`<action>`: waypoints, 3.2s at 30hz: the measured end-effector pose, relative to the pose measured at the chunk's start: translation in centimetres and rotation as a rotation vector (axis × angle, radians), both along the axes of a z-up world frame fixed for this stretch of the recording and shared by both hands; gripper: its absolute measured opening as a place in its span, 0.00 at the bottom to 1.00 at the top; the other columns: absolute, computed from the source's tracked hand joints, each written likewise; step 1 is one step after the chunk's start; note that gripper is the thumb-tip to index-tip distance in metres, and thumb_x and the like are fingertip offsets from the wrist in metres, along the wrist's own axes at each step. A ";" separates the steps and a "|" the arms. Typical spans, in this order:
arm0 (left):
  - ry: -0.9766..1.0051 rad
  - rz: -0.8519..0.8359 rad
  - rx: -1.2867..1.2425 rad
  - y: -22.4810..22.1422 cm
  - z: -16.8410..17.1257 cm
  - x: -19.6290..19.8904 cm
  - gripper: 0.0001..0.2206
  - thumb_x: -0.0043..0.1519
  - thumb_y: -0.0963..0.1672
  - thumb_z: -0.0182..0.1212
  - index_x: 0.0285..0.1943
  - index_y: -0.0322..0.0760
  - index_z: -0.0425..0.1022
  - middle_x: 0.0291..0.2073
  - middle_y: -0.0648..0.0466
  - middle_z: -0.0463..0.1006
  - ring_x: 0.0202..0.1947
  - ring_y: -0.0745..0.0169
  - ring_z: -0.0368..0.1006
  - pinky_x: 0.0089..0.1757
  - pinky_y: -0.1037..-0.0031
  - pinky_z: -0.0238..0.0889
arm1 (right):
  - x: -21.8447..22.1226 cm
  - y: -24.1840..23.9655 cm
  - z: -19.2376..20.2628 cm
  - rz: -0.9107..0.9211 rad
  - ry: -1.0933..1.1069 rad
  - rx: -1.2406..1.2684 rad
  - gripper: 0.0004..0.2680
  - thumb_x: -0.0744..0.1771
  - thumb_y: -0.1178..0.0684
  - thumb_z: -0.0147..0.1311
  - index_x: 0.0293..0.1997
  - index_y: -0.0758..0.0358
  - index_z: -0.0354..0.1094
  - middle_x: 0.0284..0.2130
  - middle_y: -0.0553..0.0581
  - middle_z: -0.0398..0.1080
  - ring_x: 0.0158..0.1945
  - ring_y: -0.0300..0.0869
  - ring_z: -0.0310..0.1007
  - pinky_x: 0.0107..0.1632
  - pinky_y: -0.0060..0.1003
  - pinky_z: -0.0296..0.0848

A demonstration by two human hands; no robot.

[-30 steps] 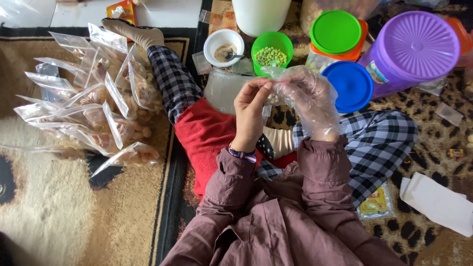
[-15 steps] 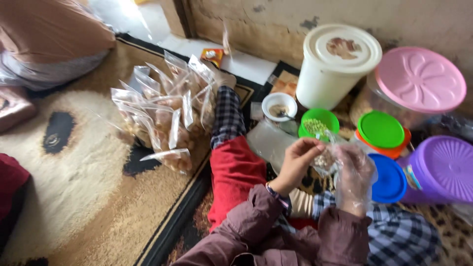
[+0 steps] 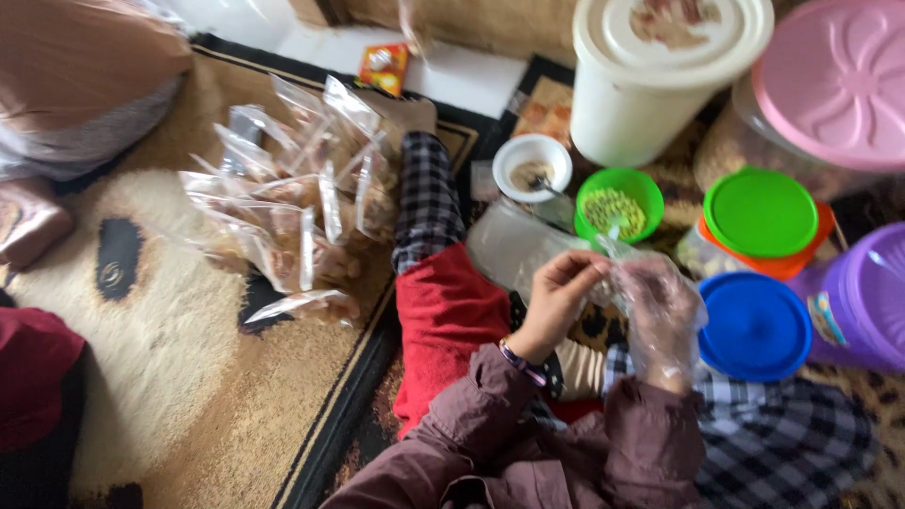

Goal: Packaging green peas into small bags and placing them into larger snack bags

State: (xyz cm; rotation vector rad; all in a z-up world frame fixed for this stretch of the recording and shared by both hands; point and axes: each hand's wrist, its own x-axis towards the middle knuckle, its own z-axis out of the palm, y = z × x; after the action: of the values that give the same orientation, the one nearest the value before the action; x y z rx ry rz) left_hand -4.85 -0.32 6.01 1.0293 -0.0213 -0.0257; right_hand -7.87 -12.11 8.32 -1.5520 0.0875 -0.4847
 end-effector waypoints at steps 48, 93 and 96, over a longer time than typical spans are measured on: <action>-0.044 -0.001 0.034 0.6 -2.7 4.5 0.03 0.63 0.39 0.66 0.42 0.30 0.78 0.44 0.45 0.76 0.52 0.61 0.72 0.55 0.75 0.61 | 4.3 -2.4 -2.2 0.147 0.015 -0.062 0.03 0.68 0.59 0.61 0.40 0.68 0.74 0.36 0.62 0.74 0.40 0.44 0.75 0.48 0.42 0.77; -0.172 -0.131 0.152 1.8 -2.4 4.1 0.03 0.66 0.39 0.64 0.45 0.30 0.78 0.47 0.47 0.72 0.52 0.64 0.70 0.55 0.66 0.66 | 4.2 -2.0 0.5 0.224 -0.162 -0.242 0.03 0.68 0.63 0.60 0.36 0.67 0.70 0.33 0.61 0.71 0.36 0.47 0.73 0.42 0.40 0.77; -0.175 -0.141 0.171 2.4 -2.7 4.1 0.04 0.66 0.40 0.64 0.45 0.30 0.77 0.47 0.47 0.71 0.52 0.64 0.70 0.54 0.67 0.66 | 4.4 -1.3 -0.4 0.177 -0.196 -0.260 0.04 0.69 0.62 0.59 0.36 0.69 0.71 0.32 0.63 0.72 0.34 0.49 0.74 0.40 0.40 0.78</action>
State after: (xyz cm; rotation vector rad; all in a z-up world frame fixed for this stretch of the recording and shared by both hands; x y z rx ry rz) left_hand -0.74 2.06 3.35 1.1976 -0.2546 -0.0666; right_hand -3.46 -13.39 7.92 -1.7381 -0.2708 -0.5195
